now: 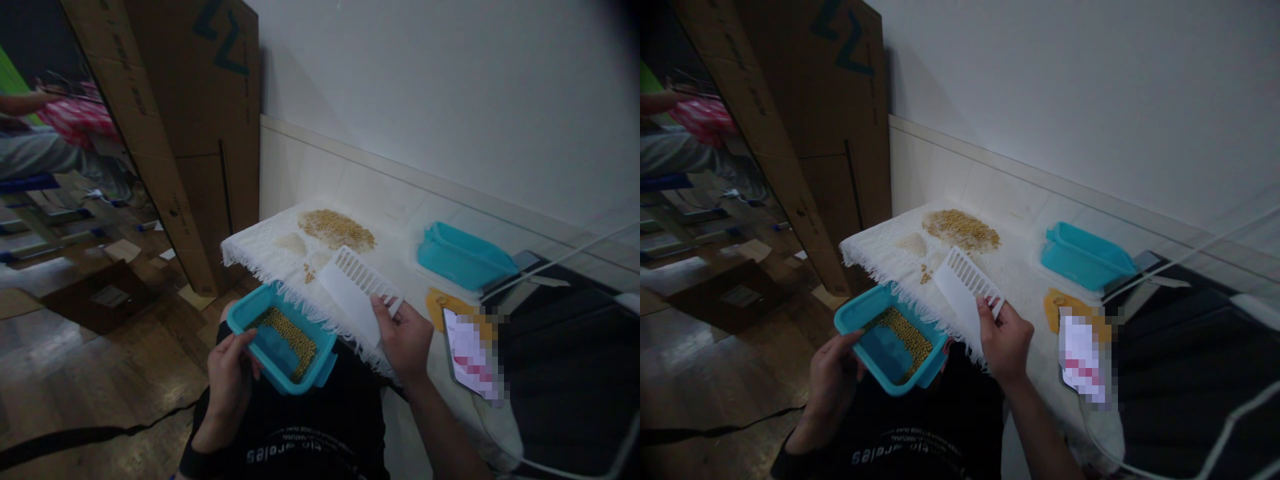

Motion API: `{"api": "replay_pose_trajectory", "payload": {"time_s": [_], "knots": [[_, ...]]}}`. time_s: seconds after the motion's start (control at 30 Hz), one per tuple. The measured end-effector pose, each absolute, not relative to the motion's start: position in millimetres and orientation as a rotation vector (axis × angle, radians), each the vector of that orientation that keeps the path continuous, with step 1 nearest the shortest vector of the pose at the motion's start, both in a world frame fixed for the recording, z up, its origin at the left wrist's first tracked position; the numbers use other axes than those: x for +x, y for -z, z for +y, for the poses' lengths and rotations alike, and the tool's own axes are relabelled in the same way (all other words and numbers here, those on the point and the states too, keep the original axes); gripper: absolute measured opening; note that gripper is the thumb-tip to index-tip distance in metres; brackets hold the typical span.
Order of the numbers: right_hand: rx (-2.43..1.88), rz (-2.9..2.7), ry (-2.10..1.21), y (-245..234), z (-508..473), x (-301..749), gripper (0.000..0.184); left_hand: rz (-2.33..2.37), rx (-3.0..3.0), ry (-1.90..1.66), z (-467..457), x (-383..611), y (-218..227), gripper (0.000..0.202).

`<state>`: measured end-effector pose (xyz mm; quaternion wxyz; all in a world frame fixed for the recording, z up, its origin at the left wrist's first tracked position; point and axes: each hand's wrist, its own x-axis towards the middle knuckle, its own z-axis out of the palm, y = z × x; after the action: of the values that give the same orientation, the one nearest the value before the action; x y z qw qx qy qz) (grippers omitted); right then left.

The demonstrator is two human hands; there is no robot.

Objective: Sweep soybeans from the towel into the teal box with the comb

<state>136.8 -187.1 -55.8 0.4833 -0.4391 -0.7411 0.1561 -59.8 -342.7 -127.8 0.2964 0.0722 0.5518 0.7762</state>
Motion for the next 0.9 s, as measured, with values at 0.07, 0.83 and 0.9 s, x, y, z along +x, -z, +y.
{"api": "replay_pose_trajectory", "payload": {"time_s": [0.07,0.83,0.9], "knots": [[-1.088,-1.799,-0.353,54.7,-181.0,137.5,0.039,1.465,0.187,-2.063,-342.6,-60.0,126.9,0.036],[-0.984,-1.87,-0.33,51.3,-190.7,126.8,0.039,1.465,0.155,-2.121,-345.4,-75.2,130.1,0.034],[-0.985,-1.887,-0.344,52.0,-190.5,126.5,0.039,1.458,0.156,-2.116,-345.6,-75.5,130.5,0.035]]}}
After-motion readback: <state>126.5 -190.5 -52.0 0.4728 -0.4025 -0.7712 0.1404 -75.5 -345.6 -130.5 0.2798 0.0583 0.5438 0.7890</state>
